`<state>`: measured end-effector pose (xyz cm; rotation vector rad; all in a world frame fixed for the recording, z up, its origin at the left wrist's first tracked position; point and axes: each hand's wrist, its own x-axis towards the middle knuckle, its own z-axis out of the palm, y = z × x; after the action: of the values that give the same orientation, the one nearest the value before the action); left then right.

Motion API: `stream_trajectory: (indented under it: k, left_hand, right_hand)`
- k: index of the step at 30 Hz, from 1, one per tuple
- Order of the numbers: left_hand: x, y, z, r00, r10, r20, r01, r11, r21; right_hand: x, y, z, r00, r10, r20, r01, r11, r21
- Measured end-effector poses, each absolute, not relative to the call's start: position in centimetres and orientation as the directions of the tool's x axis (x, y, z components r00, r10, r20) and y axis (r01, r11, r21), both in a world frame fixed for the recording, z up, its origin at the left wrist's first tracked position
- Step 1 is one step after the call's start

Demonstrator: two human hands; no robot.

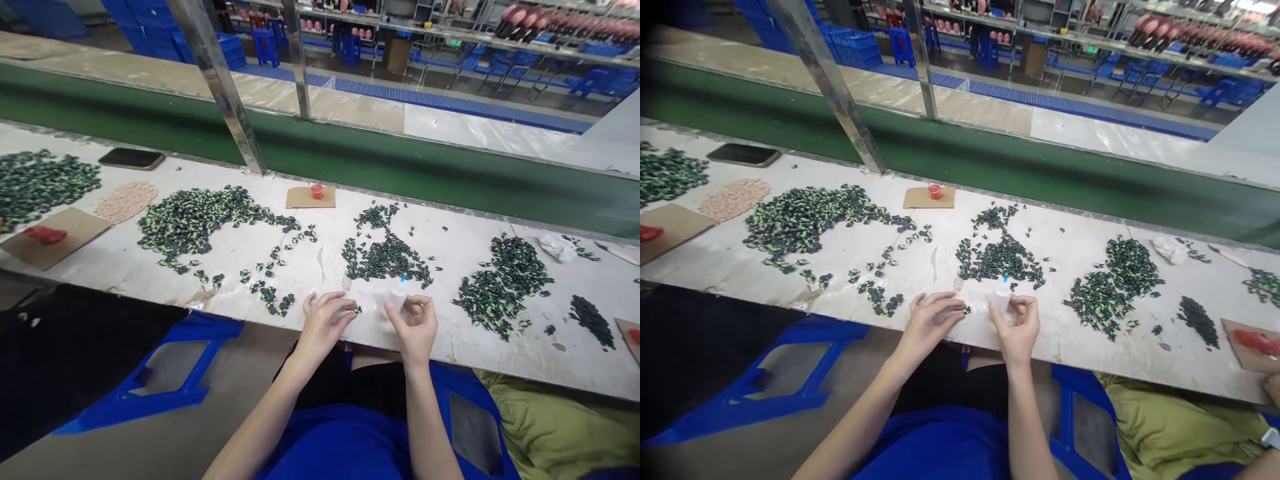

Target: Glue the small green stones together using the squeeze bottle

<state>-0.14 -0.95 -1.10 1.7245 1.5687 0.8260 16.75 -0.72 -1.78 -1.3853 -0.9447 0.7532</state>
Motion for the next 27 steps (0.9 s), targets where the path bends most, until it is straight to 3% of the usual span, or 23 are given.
stream_trajectory:
  k: [5,9,14,17,21,27]
  left_hand:
    - [0.0,-1.2,-1.7,0.075,0.992,0.098,0.612,-0.124,0.781]
    - [0.2,-1.2,-2.0,0.08,0.987,0.142,0.641,-0.16,0.75]
    - [0.5,-1.0,-2.1,0.067,0.988,0.139,0.663,-0.148,0.734]
    - [0.7,-1.0,-2.0,0.052,0.991,0.126,0.668,-0.128,0.733]
    - [0.9,-1.1,-1.9,0.06,0.99,0.124,0.671,-0.132,0.729]
    - [0.6,-1.4,-1.6,0.076,0.985,0.156,0.644,-0.169,0.746]
  right_hand:
    - [15.1,0.1,-1.8,0.264,0.961,0.084,0.171,0.039,-0.985]
    - [16.7,0.5,-1.5,0.129,0.98,0.15,0.318,0.102,-0.943]
    - [21.0,1.6,-0.3,0.146,0.92,0.365,0.653,0.187,-0.734]
    - [21.7,2.2,-0.2,0.2,0.941,0.272,0.748,0.033,-0.663]
    - [20.6,2.6,-0.7,0.298,0.948,0.11,0.74,-0.157,-0.654]
    - [20.1,2.6,-0.7,0.296,0.943,0.15,0.764,-0.139,-0.63]
